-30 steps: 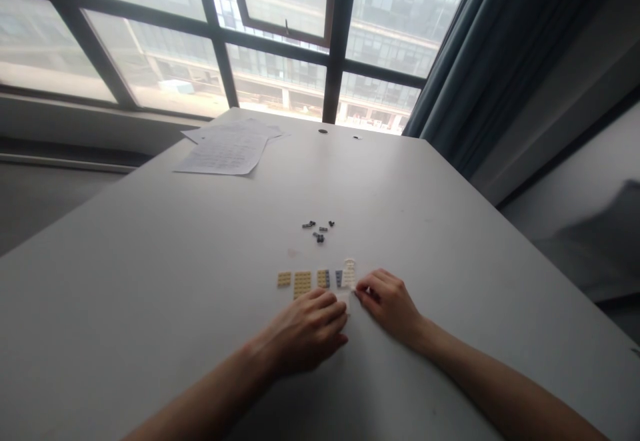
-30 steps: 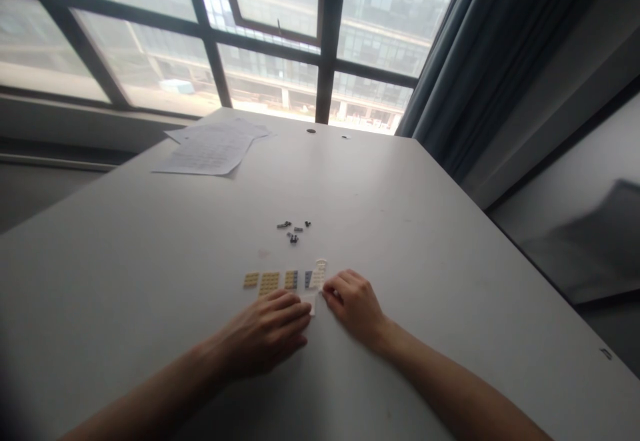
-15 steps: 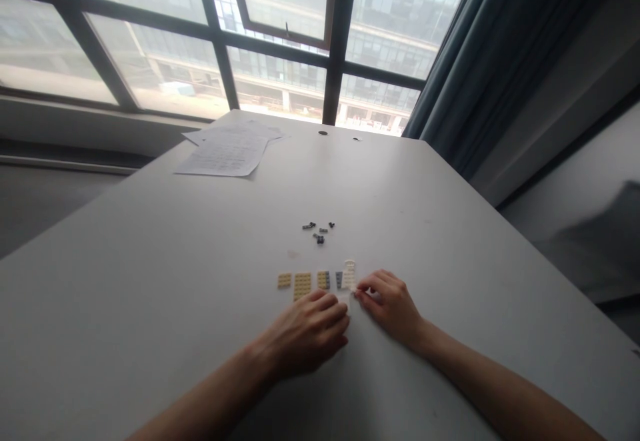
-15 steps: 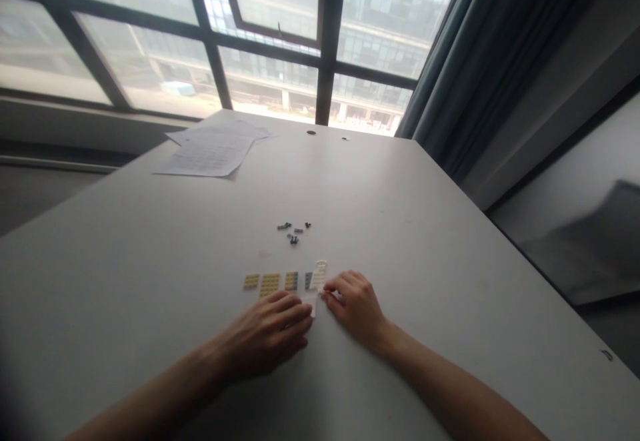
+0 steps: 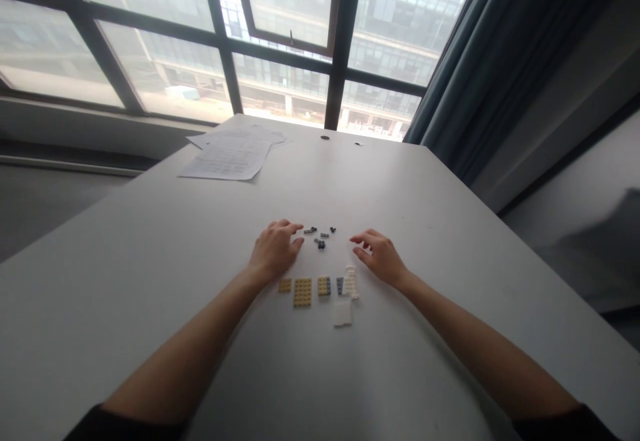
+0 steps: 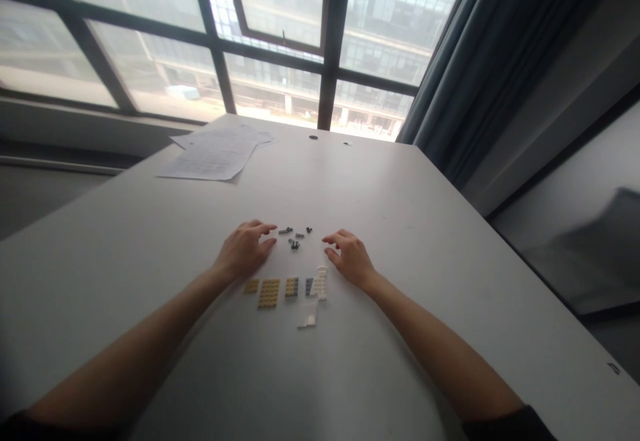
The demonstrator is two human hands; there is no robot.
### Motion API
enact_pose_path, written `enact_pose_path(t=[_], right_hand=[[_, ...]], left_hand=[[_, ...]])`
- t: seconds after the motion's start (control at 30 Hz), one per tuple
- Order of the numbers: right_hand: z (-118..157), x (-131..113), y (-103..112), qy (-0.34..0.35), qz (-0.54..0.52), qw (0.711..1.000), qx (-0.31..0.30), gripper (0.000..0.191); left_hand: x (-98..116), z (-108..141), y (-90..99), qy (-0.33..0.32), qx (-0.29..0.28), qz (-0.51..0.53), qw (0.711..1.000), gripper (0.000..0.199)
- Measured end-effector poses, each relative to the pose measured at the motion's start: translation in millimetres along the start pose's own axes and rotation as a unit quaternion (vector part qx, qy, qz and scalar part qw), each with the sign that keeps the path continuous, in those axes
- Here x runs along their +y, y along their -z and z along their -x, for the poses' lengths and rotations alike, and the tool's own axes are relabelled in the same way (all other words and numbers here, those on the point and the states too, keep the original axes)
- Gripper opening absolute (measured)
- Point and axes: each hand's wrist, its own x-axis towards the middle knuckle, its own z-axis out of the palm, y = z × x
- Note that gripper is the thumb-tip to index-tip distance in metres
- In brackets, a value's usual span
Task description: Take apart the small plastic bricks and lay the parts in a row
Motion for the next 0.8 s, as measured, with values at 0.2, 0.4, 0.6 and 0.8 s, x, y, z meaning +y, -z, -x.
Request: enact_pose_path(t=[0.2,0.4,0.6,0.8], right_hand=[[-39.1,-13.1,-32.8,0.012,0.050,0.998,-0.038,0.020],[-53.0,-18.3,-44.4,0.019,0.104,0.993,-0.052,0.021],[-55.0,-13.3,-45.4,0.051,0.099,0.991,-0.069,0.021],[-52.2,-6.3,-39.5,0.047,0.077,0.994,-0.059,0.026]], left_hand=[[5.7,-16.5,-16.4,0.009,0.005,-0.008,1.000,0.030],[-8.7,-16.1,-7.4,-0.036,-0.030,0.008,0.999,0.027],[-19.5,-3.8,-3.3,-0.061,-0.025,0.068,0.995,0.032],[-7.1,7.3,1.3,-0.014,-0.022,0.033,0.999,0.032]])
